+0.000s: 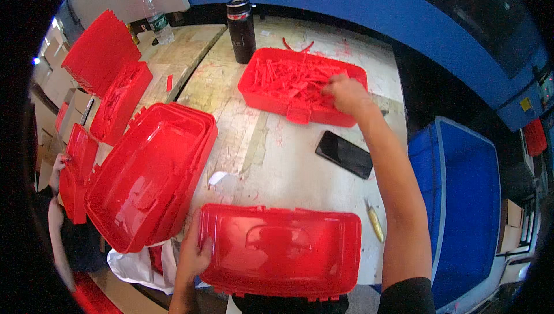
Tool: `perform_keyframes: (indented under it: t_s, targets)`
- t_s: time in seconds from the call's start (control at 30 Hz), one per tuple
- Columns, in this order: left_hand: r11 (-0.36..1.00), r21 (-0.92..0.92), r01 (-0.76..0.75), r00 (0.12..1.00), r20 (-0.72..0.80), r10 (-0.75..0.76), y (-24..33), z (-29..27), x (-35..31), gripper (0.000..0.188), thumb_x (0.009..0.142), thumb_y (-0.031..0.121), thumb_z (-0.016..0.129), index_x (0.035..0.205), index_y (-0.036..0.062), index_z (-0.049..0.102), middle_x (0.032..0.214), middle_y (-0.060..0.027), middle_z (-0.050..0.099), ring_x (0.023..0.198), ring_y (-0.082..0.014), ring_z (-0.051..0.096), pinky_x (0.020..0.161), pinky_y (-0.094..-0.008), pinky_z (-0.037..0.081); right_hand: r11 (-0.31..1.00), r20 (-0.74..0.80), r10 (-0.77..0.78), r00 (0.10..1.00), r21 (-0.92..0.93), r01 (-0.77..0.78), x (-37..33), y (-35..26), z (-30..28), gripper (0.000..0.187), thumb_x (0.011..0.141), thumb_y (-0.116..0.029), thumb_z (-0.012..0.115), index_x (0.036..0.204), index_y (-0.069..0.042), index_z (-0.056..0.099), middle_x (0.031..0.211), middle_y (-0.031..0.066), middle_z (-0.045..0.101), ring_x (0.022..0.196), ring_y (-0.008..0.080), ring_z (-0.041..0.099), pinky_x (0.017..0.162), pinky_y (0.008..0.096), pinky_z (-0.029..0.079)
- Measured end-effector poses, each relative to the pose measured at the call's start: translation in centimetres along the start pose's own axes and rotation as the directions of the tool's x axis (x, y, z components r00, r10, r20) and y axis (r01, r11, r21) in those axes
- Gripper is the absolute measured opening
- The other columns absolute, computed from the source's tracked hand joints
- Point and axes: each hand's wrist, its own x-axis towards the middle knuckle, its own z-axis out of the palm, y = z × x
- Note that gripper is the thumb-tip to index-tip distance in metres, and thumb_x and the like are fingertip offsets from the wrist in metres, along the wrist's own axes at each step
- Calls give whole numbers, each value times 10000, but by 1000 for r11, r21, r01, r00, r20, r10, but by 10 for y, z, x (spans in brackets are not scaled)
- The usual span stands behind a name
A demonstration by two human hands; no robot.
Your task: The person repeatedly snaps red plastic latches onto red plastic containers, then flips and stacks them. A coworker across the table performs the same task. The person handles containers one at a time and places finished units into a growing stack.
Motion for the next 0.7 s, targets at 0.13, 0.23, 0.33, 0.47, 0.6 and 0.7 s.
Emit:
perform_keyframes:
  t_s: [0.13,0.23,0.33,0.47,0.6,0.7]
  targets:
    - [969,228,-91,976,-172,132,17,-5,-15,604,811,-5,602,1396,-33,455,1427,-260,451,1293,-405,476,1103,-446,365,994,121,-103,987,-13,106,9,18,4,303,811,-124,681,1112,-115,718,1047,139,695,1035,345,630,927,424,509]
    - [966,201,-160,940,-266,211,34,-6,-27,423,804,-3,610,1225,-44,586,1280,-262,552,1169,-400,556,1035,-459,416,968,-81,120,989,233,-98,-4,26,-16,251,828,-177,704,1059,-81,727,980,138,715,966,375,650,870,443,526]
    - [964,79,-254,929,-257,266,52,-5,-29,305,801,-3,632,1104,-32,643,1132,-221,626,1060,-343,623,946,-409,478,756,-303,397,866,643,-122,-21,12,-45,229,918,-208,659,976,7,715,832,132,728,749,236,694,710,348,540]
    - [914,-251,-319,947,-116,299,83,-1,-23,231,866,-48,638,1094,-24,674,925,-146,698,816,-223,688,749,-284,538,461,-190,579,793,878,-126,-72,-52,-103,267,968,-189,592,900,46,699,696,66,668,628,117,619,608,264,490]
    - [724,-677,-132,971,59,232,122,15,-12,463,955,14,605,1398,21,471,894,-39,637,779,-87,602,700,-235,499,40,165,394,904,980,-196,-164,-157,-140,247,994,-182,563,932,22,688,641,16,600,561,80,521,534,235,414]
    - [556,-817,-156,939,52,340,141,32,-7,640,974,61,608,1524,34,282,1017,-50,594,765,-53,553,646,-201,458,-182,423,124,898,899,-399,-228,-216,-145,237,1011,-173,554,946,7,693,666,-10,580,591,62,494,551,222,390]
